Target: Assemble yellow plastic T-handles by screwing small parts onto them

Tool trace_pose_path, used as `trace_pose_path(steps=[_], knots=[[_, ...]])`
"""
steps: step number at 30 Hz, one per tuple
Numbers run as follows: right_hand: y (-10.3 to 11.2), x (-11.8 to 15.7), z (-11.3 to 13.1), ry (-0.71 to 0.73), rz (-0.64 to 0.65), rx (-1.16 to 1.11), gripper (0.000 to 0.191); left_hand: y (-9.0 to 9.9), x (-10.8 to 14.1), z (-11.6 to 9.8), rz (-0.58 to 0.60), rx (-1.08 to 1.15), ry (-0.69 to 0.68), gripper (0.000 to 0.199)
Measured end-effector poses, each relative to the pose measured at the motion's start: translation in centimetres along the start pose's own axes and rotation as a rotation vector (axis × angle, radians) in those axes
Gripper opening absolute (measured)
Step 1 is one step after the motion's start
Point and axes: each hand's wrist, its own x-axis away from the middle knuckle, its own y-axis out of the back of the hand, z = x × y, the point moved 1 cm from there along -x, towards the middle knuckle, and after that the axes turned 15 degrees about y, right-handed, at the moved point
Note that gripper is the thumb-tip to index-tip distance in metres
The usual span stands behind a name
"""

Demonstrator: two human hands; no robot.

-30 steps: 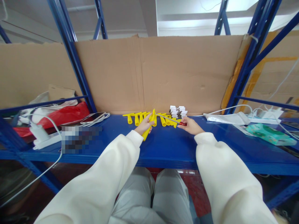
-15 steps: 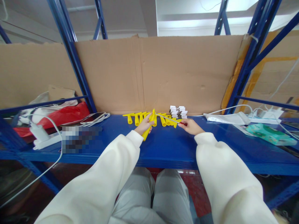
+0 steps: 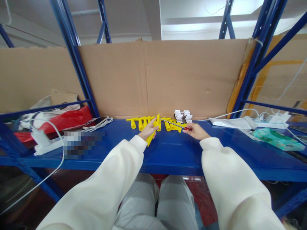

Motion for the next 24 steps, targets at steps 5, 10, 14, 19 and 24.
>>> trace_pose_path(steps=[5,10,14,19,24], knots=[[0.2,0.0,0.2,0.008,0.033,0.0,0.05,0.1,-0.1,0.1,0.02,-0.005,-0.002,0.083],[0.0,0.0,-0.2,-0.008,0.04,0.033,0.046,0.1,0.1,-0.1,0.017,-0.03,0.003,0.082],[-0.2,0.0,-0.6,-0.027,0.032,-0.018,0.047,0.1,0.0,0.0,0.017,-0.029,-0.005,0.082],[-0.5,0.3,-1.1,-0.057,-0.032,-0.096,0.056,0.1,-0.5,0.3,0.023,-0.032,-0.021,0.083],[-0.2,0.3,-0.8,-0.048,-0.018,-0.068,0.052,0.1,-0.4,0.3,0.018,-0.03,-0.013,0.084]])
